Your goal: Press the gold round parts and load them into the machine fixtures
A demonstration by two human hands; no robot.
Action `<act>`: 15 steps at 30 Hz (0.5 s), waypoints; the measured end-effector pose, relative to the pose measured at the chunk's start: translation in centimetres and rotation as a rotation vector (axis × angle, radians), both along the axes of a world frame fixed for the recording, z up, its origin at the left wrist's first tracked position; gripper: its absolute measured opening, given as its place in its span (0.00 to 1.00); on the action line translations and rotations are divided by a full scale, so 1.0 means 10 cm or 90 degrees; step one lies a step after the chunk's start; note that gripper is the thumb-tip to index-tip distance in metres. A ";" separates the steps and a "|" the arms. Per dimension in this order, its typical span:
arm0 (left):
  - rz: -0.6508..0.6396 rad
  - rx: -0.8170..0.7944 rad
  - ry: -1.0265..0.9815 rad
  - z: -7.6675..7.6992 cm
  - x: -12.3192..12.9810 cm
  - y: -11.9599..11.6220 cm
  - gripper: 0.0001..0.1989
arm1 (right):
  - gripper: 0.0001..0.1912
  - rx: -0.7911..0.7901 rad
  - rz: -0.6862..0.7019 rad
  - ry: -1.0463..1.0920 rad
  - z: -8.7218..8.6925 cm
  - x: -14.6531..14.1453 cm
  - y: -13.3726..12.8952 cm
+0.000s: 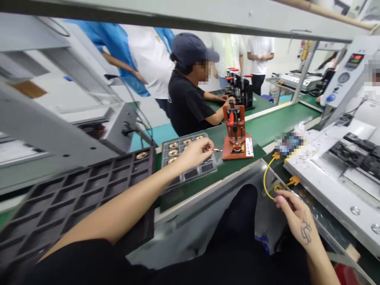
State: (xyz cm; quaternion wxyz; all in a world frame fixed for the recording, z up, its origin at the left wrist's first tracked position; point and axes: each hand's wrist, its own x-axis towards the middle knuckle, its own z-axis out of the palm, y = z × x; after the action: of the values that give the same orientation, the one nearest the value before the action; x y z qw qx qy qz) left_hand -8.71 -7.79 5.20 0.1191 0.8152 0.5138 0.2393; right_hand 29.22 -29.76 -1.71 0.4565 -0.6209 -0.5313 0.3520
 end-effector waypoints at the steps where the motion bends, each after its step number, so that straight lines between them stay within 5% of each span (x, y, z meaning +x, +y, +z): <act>1: -0.076 0.036 -0.035 0.09 0.18 -0.09 0.02 | 0.25 0.024 0.010 0.020 0.06 -0.05 0.05; 5: -0.501 0.241 -0.196 0.34 0.99 -0.41 0.06 | 0.30 0.149 0.074 0.101 0.42 -0.19 0.24; 7: -0.623 0.320 -0.212 0.40 1.35 -0.50 0.07 | 0.34 0.187 0.095 0.100 0.64 -0.19 0.28; 11: -0.697 0.415 -0.235 0.42 1.89 -0.56 0.05 | 0.23 0.200 0.036 0.042 0.93 -0.06 0.15; 15: -0.748 0.440 -0.228 0.39 2.27 -0.63 0.05 | 0.21 0.204 -0.055 -0.007 0.94 0.13 -0.07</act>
State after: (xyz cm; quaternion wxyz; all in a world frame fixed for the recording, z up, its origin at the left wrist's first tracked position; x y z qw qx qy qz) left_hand 13.97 -14.05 9.11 0.0456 0.8969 -0.1445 0.4154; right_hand 30.51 -30.42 7.67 0.5612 -0.5644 -0.5561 0.2394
